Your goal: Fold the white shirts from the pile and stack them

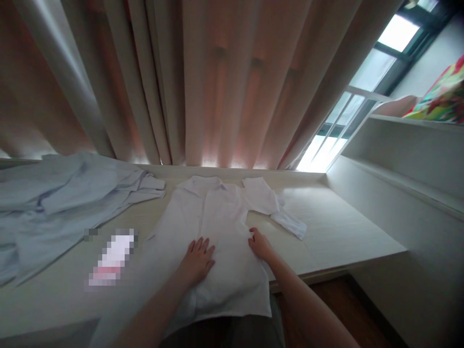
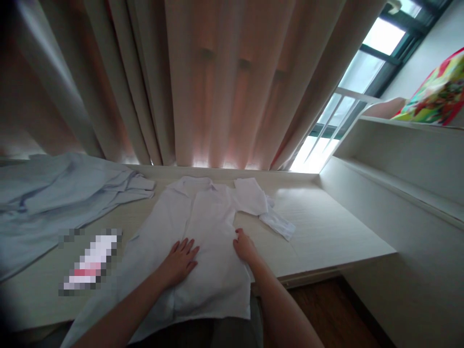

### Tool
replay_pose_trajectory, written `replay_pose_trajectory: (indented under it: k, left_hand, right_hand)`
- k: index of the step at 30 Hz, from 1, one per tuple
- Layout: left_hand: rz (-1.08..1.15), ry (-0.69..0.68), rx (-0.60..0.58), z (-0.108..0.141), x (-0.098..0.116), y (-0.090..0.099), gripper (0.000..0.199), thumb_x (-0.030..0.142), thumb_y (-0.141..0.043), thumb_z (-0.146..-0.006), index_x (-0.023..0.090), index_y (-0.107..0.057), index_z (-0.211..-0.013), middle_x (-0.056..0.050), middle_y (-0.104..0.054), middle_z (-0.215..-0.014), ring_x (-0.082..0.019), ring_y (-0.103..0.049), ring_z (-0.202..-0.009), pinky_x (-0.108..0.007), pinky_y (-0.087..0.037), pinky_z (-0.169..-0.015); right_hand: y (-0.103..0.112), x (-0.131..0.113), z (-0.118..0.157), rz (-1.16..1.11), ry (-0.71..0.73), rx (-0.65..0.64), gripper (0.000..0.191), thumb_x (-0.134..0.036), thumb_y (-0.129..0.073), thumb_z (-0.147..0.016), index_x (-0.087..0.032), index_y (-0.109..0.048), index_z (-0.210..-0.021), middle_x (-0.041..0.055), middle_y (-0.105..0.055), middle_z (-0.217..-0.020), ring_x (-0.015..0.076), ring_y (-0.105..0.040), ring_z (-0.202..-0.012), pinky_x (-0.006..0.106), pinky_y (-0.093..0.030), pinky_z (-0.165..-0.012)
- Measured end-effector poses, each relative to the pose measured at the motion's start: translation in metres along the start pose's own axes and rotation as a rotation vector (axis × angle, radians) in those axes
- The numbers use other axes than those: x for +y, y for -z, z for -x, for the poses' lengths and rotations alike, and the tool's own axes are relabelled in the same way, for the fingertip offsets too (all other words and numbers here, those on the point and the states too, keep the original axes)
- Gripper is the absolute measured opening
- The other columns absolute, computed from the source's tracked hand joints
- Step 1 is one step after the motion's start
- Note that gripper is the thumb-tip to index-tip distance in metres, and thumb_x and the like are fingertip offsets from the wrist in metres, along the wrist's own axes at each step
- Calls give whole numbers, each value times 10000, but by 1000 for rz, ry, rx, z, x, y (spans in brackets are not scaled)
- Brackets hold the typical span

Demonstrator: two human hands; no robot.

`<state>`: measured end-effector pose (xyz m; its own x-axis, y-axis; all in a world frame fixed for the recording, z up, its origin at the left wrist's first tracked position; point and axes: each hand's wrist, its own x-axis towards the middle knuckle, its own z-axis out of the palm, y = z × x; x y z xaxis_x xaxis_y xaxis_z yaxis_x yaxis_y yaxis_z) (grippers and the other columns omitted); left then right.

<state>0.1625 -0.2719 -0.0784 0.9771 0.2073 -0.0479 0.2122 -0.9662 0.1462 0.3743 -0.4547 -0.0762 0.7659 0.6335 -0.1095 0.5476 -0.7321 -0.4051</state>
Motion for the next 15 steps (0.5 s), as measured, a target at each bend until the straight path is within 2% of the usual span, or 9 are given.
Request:
replay_pose_trajectory:
  k: [5, 6, 8, 11, 13, 15]
  left_hand:
    - [4, 5, 45, -5, -7, 3, 489, 450, -278, -859, 234, -410, -1278, -77, -309, -1403, -278, -194, -1303, -479, -112, -1041]
    - [5, 1, 62, -7, -8, 3, 490, 452, -276, -860, 232, -413, -1276, -75, -312, -1401, -273, -183, -1307, -470, -105, -1045]
    - [0, 1, 103, -10, -11, 4, 491, 448, -277, -861, 234, -400, -1286, -67, -298, -1409, -260, -150, -1318, -449, -88, -1054]
    - [-30, 59, 183, -16, -20, 8, 494, 430, -283, -863, 244, -351, -1315, -55, -242, -1434, -249, -93, -1330, -437, -65, -1059]
    - [-56, 155, 227, -19, -30, 11, 503, 421, -287, -863, 237, -326, -1330, -68, -224, -1439, -263, -83, -1330, -454, -56, -1053]
    - [-78, 255, 240, -22, -43, 10, 522, 424, -296, -858, 222, -310, -1339, -94, -222, -1436, -289, -95, -1325, -483, -54, -1042]
  right_hand:
    - [18, 34, 15, 7, 4, -94, 365, -238, -498, -769, -146, -459, -1120, 26, -619, -722, 151, -574, -674, 243, -379, -625]
    - [20, 37, 16, 25, 10, -88, 361, -250, -505, -767, -144, -475, -1111, 33, -620, -731, 159, -577, -691, 253, -387, -645]
    - [20, 36, 13, 76, 38, 4, 358, -276, -470, -794, -138, -489, -1125, 79, -626, -846, 185, -577, -817, 286, -392, -737]
    - [18, 17, -2, 165, 118, 171, 434, -322, -399, -837, -136, -438, -1227, 144, -522, -1174, 226, -451, -1111, 340, -314, -913]
    - [13, -4, -16, 231, 185, 167, 534, -383, -385, -842, -131, -349, -1312, 145, -362, -1347, 250, -285, -1251, 378, -229, -988]
    - [6, -27, -29, 288, 244, 108, 623, -453, -375, -837, -134, -266, -1362, 127, -202, -1431, 272, -116, -1313, 421, -144, -1025]
